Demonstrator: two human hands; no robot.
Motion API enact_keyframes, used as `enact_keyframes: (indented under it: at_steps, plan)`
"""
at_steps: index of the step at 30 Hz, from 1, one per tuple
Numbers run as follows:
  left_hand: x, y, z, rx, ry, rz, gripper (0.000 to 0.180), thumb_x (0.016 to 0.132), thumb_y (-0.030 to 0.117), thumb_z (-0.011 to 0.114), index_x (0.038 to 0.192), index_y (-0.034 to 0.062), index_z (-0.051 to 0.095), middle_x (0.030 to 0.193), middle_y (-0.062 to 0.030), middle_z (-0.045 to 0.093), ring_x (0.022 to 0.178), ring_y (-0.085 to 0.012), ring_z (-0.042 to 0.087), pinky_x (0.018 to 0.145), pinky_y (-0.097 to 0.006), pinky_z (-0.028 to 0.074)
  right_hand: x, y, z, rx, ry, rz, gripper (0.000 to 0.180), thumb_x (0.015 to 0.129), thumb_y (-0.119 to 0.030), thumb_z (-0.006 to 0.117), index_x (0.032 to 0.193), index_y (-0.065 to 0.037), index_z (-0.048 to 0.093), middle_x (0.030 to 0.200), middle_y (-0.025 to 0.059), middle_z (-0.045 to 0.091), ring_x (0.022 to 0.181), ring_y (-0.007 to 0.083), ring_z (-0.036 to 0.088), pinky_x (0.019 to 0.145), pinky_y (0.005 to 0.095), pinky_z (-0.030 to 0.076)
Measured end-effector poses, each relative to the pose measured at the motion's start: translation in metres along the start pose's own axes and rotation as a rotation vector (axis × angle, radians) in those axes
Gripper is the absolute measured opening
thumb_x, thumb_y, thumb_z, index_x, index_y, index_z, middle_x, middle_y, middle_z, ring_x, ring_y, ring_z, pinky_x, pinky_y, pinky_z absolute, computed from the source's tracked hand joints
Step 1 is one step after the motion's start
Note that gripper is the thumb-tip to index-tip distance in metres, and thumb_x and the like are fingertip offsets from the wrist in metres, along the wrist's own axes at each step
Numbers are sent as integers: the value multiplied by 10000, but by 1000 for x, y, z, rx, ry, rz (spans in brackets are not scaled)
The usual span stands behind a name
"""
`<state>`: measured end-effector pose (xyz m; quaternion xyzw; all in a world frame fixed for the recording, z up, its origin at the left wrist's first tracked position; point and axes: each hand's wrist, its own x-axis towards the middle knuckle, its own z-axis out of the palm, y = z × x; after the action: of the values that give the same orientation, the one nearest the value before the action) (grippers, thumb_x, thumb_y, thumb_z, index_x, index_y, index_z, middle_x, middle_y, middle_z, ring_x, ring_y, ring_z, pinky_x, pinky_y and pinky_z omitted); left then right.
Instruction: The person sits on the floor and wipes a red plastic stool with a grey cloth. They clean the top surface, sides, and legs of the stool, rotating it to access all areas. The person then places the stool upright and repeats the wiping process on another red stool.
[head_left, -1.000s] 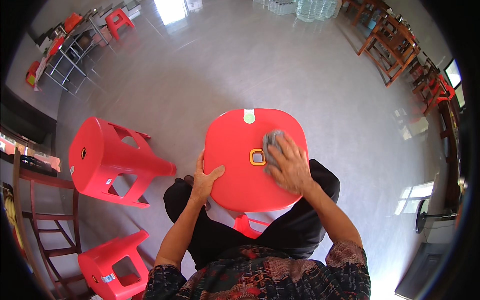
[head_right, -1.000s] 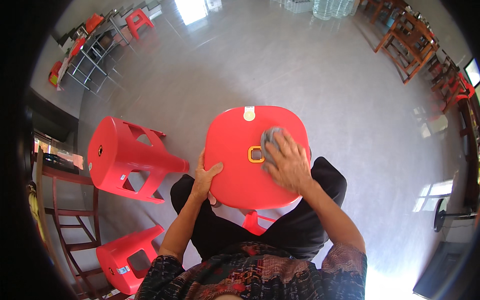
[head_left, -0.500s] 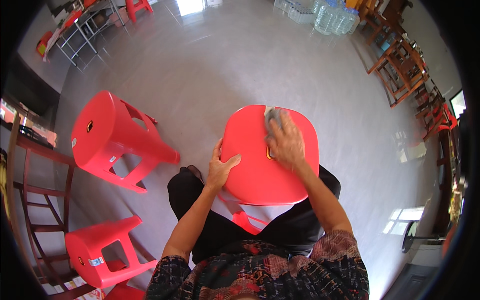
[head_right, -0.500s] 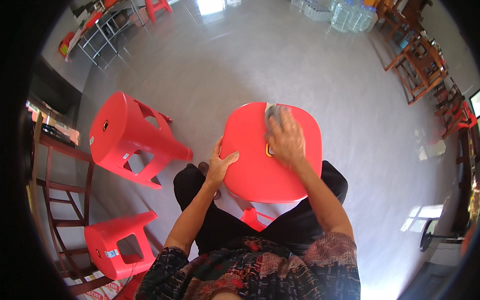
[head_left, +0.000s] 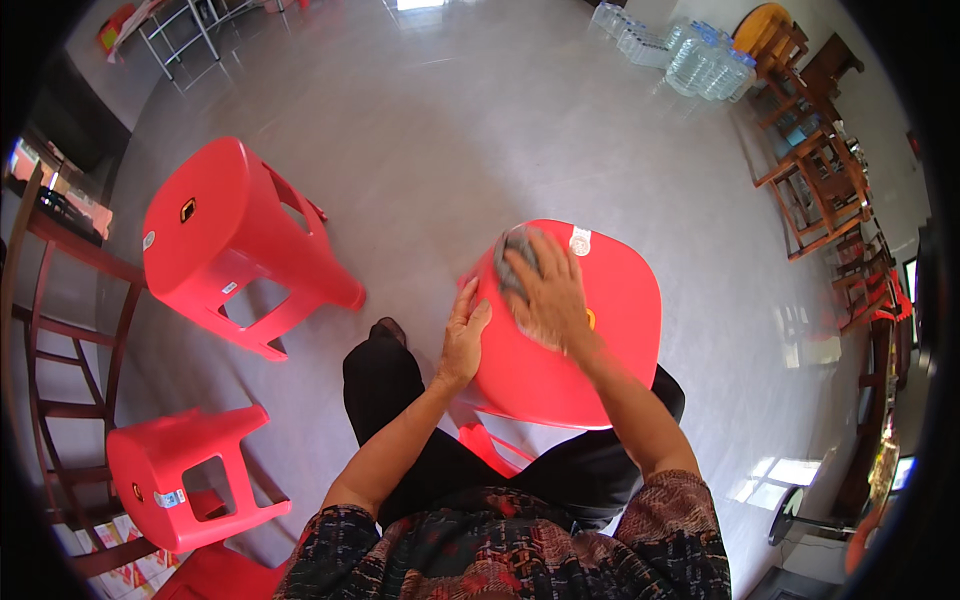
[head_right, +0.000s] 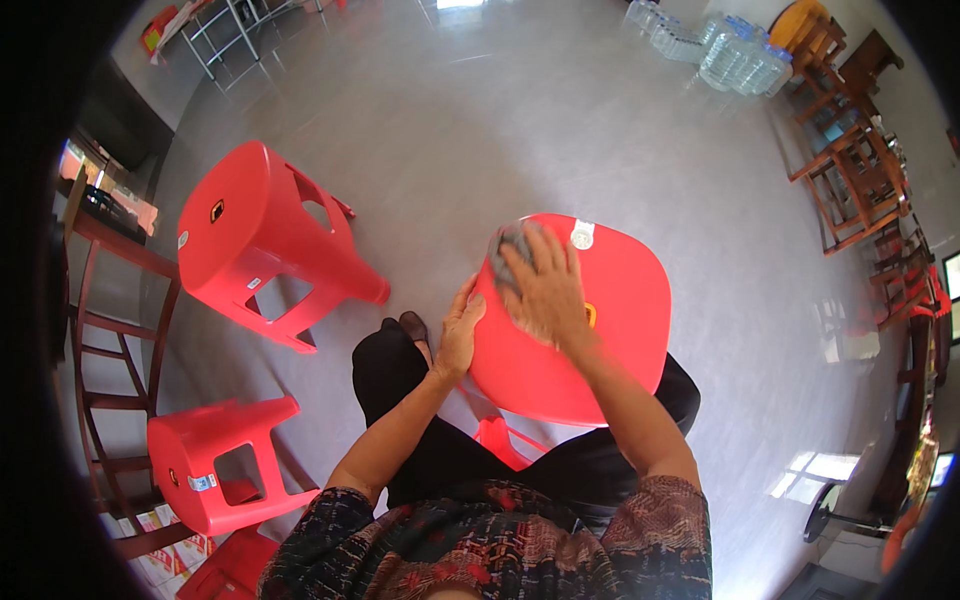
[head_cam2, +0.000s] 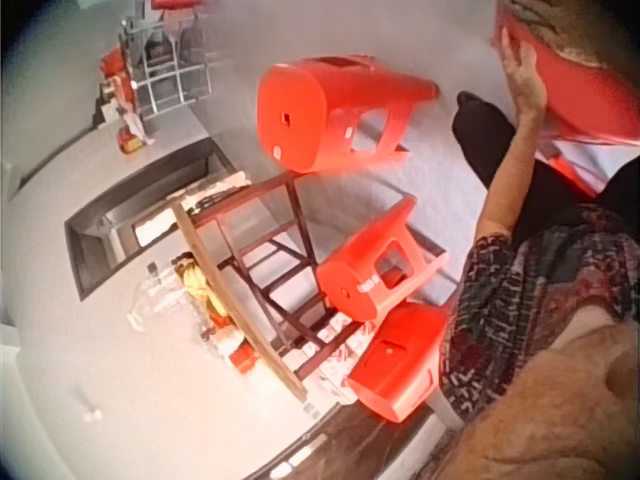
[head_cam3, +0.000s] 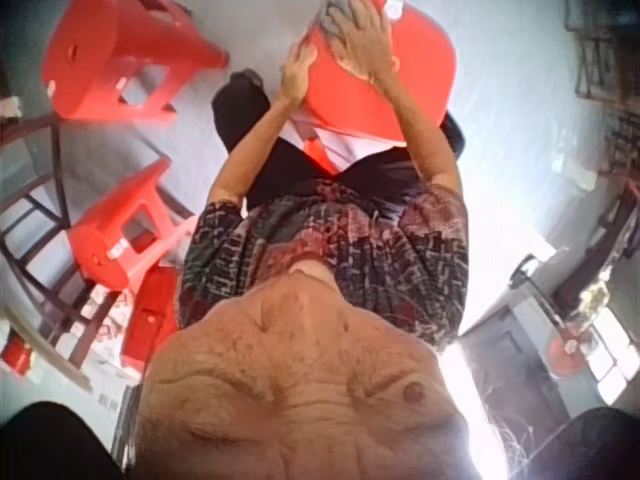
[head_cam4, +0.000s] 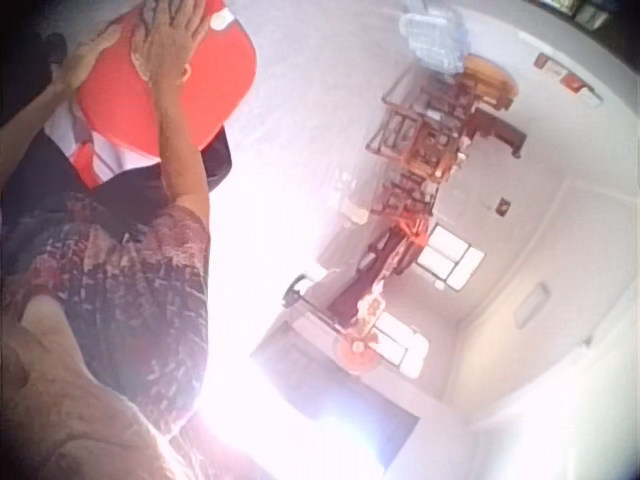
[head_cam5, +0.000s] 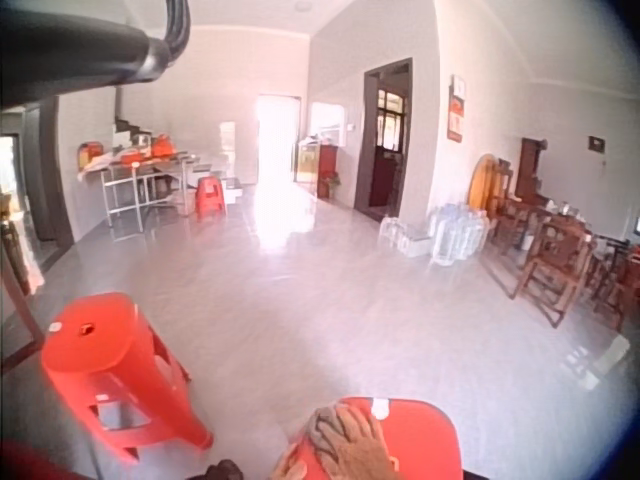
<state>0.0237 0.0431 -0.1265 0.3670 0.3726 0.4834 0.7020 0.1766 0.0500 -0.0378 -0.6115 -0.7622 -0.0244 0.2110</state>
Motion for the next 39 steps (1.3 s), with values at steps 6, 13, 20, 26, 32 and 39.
enact_keyframes:
  at_steps: [6, 13, 20, 26, 32, 39]
  plan:
    - [4, -5, 2, 76, 22, 49, 553, 977, 284, 519, 1419, -19, 384, 1376, -119, 450, 1197, -162, 480, 1026, -278, 367, 71, 35, 26, -70, -78, 228, 359, 863, -415, 551, 1102, -179, 676, 1257, 158, 544, 1220, 355, 464, 1097, 555, 254]
    - [-7, 40, 5, -179, 43, -266, 944, 887, 699, 370, 1510, 51, 80, 1276, -184, 519, 1194, -205, 506, 1034, -323, 368, 74, 21, 32, -91, -73, 75, 325, 818, -405, 532, 908, -158, 724, 1079, 113, 599, 1128, 316, 519, 1087, 544, 281]
    - [6, 40, -21, -506, 98, -372, 1182, 693, 932, 326, 1529, 131, 93, 1340, -224, 471, 1206, -342, 490, 1032, -488, 374, 27, -50, 8, -62, -365, -373, 282, 757, -385, 598, 894, -185, 742, 1092, 78, 598, 1147, 276, 507, 1099, 515, 270]
    - [9, 52, -30, -521, -84, -491, 1029, 723, 855, 464, 1421, 115, 308, 1246, -212, 504, 1154, -373, 504, 989, -510, 407, -44, -86, -33, -32, -333, -621, 242, 692, -294, 635, 870, -167, 738, 1006, 33, 576, 1138, 231, 495, 1077, 486, 286]
    - [13, 50, -4, -178, -107, -435, 851, 762, 637, 677, 1358, 89, 412, 1142, -181, 570, 969, -242, 591, 845, -351, 496, -132, -63, -55, 42, -68, -659, 186, 778, -228, 564, 926, -170, 660, 1013, 29, 555, 1151, 190, 505, 1049, 445, 332]
    - [1, 55, 27, 1347, 241, 449, 825, 786, 343, 746, 1443, 56, 338, 1295, -232, 454, 1236, -331, 442, 1007, -450, 366, -219, -30, -92, 259, 13, -5, 325, 698, -102, 673, 1020, -111, 626, 1081, 70, 557, 1062, 257, 523, 976, 466, 367]
